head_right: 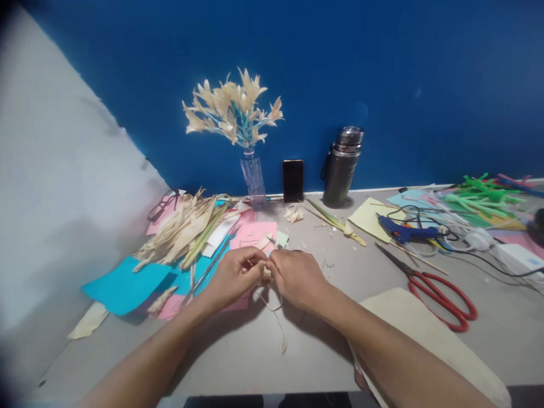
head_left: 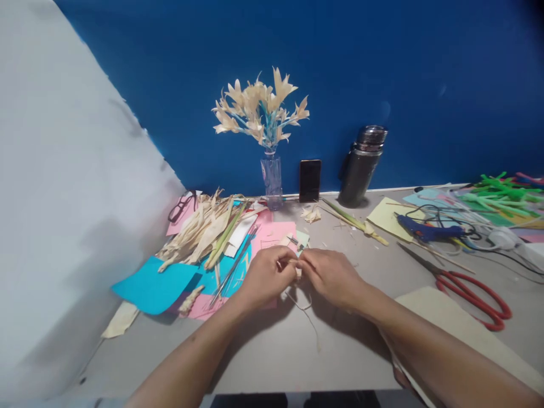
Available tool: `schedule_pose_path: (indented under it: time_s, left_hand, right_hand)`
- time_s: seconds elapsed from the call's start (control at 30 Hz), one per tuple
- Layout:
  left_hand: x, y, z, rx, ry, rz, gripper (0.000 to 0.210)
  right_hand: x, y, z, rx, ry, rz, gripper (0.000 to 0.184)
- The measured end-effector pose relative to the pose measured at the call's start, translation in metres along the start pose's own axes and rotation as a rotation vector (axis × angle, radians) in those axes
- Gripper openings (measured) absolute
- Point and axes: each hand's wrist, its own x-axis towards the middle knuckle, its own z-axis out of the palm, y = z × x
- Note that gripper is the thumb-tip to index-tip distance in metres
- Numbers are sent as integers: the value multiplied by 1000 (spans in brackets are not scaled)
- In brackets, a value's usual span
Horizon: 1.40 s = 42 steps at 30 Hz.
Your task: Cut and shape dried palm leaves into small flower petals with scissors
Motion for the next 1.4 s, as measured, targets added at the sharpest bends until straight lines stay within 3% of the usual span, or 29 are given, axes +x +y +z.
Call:
schedule_pose_path:
  time_s: [0.13,0.33,0.5,0.6,0.77,0.93,1.0,1.07,1.17,1.23,1.33,1.4]
  left_hand:
    - [-3,0,7,187,77,23,16]
    - [-6,0,10,297,71,75,16]
    - [-4,1,16,427,131,21,17]
    - [-3,2,14,432,136,22,15]
    - [-5,-1,11,373,47,105,11]
    - [-5,0,14,422,98,65,20]
    - [-2,0,9,303,134,13,13]
    - [2,-2,1,-37,116,-107,23]
    - [8,-6,-8,-722,-98,-355,40]
    - [9,-7,-7,-999,-254,-472,49]
    - [7,-3,2,-1135,-271,-491,30]
    - [4,1,7,-1144,-184,-445,20]
  right_hand:
    - [0,-4,1,69,-10,34,21]
    - [0,-6,4,22,12,112,19]
    - [1,-6,5,9,5,117,22]
    - [3,-6,4,-9,-4,123,21]
    - [3,-8,2,-51,-21,105,23]
    - [0,-9,2,-108,-2,89,23]
    - [-1,-6,3,-153,58,92,22]
    - [-1,1,4,-191,168,69,24]
    - [0,13,6,-237,368,-72,27]
    - [0,19,7,-250,471,-199,24]
    - [1,22,7,-152,536,-300,24]
    - [3,20,7,40,540,-230,25]
